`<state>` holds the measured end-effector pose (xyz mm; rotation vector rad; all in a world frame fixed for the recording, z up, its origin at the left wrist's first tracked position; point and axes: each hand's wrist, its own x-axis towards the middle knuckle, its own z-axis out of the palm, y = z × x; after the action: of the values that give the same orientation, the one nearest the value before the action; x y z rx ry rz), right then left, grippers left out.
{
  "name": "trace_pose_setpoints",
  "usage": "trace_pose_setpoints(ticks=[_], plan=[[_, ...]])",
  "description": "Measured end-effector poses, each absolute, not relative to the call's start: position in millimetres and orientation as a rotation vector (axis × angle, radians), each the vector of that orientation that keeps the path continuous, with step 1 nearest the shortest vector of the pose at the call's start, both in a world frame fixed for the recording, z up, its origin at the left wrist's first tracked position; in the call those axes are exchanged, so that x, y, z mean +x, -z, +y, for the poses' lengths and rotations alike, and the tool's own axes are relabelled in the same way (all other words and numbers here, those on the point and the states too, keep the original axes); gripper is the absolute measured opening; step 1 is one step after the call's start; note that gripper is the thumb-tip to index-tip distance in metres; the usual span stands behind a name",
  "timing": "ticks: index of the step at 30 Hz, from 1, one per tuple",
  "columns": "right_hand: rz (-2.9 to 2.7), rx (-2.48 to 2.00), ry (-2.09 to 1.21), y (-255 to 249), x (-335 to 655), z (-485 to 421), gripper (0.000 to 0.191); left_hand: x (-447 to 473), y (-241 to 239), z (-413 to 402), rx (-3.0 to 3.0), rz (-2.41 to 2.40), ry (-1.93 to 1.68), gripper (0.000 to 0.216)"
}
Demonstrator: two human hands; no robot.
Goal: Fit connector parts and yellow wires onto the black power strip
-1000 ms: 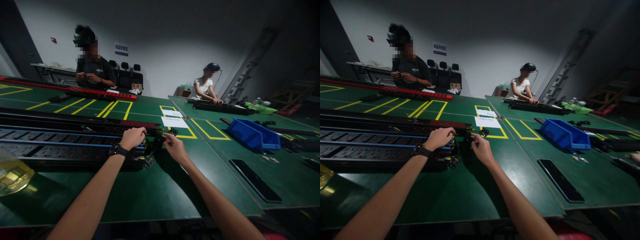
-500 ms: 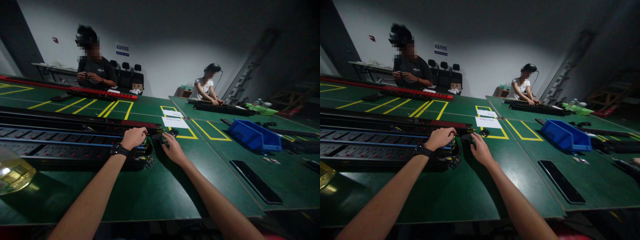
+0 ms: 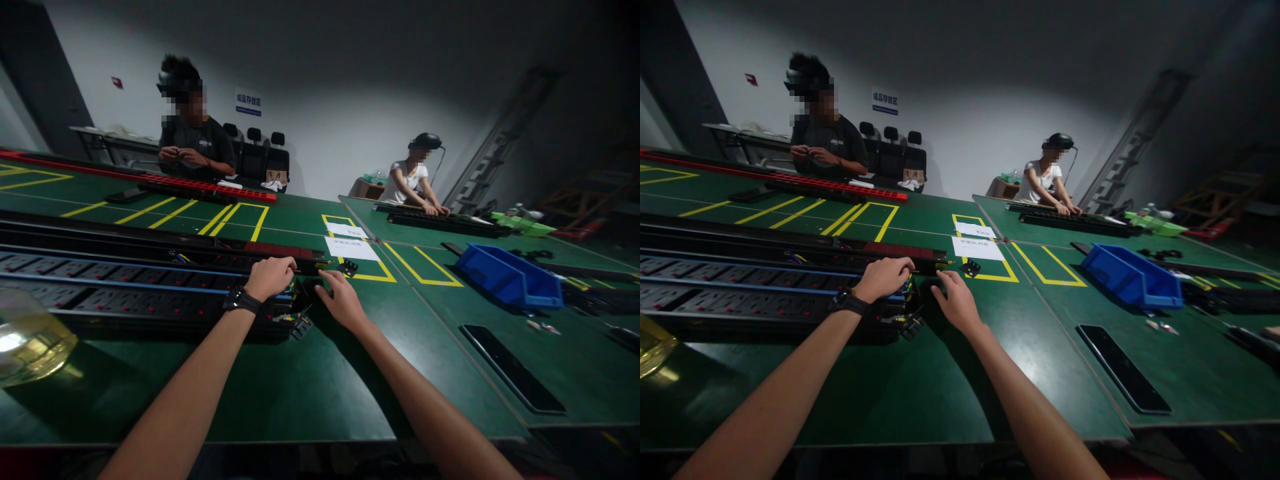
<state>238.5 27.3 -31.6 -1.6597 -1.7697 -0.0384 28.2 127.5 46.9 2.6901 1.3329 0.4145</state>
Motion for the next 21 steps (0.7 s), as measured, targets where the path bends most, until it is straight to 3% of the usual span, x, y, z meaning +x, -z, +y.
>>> trace_pose_setpoints(ticks=[13,21], plan=[[-1.603,-1.615,-0.169,40,239,42,0.042,28,-47,127,2.710,1.314,-0.415,0.038],[-1.626,-1.433,-0.050,42,229,76,0.052,29,-45,128,2.711,1.351,-0.405,0.037]])
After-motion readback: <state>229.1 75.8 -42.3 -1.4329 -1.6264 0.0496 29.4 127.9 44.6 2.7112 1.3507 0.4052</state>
